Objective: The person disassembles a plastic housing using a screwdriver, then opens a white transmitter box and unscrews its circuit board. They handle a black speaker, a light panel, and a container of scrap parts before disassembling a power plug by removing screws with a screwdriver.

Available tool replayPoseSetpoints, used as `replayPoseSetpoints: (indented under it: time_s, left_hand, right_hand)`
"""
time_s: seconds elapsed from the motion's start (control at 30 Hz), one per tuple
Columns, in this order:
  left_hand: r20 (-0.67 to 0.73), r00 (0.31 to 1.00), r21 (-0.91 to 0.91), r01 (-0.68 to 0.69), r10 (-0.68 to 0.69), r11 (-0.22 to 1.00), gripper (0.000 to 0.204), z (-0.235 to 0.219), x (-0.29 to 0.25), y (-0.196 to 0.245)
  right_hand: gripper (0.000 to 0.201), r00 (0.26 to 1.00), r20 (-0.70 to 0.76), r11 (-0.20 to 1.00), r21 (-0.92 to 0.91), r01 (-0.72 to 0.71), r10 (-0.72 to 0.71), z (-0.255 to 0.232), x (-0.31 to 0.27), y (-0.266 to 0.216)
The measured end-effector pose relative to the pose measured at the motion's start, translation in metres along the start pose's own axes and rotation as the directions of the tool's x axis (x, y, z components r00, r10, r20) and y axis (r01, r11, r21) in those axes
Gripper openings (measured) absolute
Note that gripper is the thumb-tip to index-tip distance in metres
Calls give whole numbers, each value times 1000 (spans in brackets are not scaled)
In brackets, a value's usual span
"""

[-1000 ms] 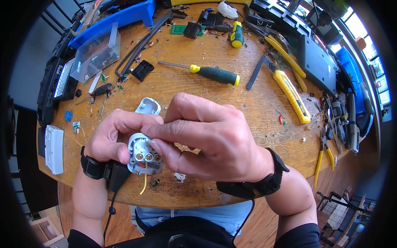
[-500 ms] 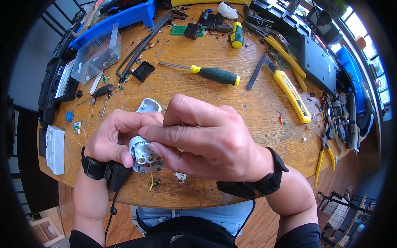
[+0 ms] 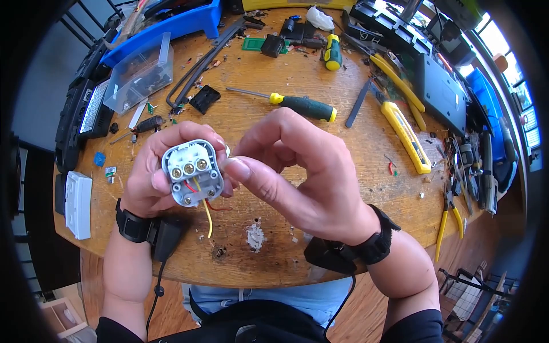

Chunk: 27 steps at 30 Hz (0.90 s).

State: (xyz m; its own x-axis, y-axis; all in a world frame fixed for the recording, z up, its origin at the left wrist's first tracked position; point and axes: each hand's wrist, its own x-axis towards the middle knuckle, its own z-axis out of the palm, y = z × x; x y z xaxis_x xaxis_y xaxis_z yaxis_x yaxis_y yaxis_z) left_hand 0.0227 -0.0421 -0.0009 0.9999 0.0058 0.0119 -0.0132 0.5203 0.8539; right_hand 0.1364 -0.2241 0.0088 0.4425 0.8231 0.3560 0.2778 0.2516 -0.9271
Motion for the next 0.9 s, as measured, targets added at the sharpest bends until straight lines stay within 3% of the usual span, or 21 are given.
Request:
replayPoseSetpoints:
  time_s: [0.13,0.43,0.5,0.6,0.77,0.87,0.9]
  left_hand:
    - [10,1000,-4,20,-19,1000,79,-3,0,-1]
    - [-15,999,-27,49,-49,998,81,0,1,2]
    - [-15,998,-8,63,-63,998,82,1,1,2]
    - [0,997,35,75,-75,997,84,1,0,1]
    - [5,995,92,104,-104,990,84,2,-1,4]
    - [-9,982,102,188,-188,977,86,1,-1,6]
    - [60,985,67,158,-162,985,78,-4,-1,2]
  right_hand:
    - [17,997,-39,998,20,-62,63,-1,1,-4]
    - [19,994,75,996,41,-83,80,-1,1,-6]
    - [20,1000,30,1000,-26,10,-9,0,1,-3]
    - [26,999,50,995,-103,15,-10,-2,0,-8]
    - [27,995,46,990,-101,94,-90,3,1,-3]
    - [25,989,59,982,-126,139,-132,2,3,-2]
    - [24,985,88,975,-152,162,-150,2,3,-2]
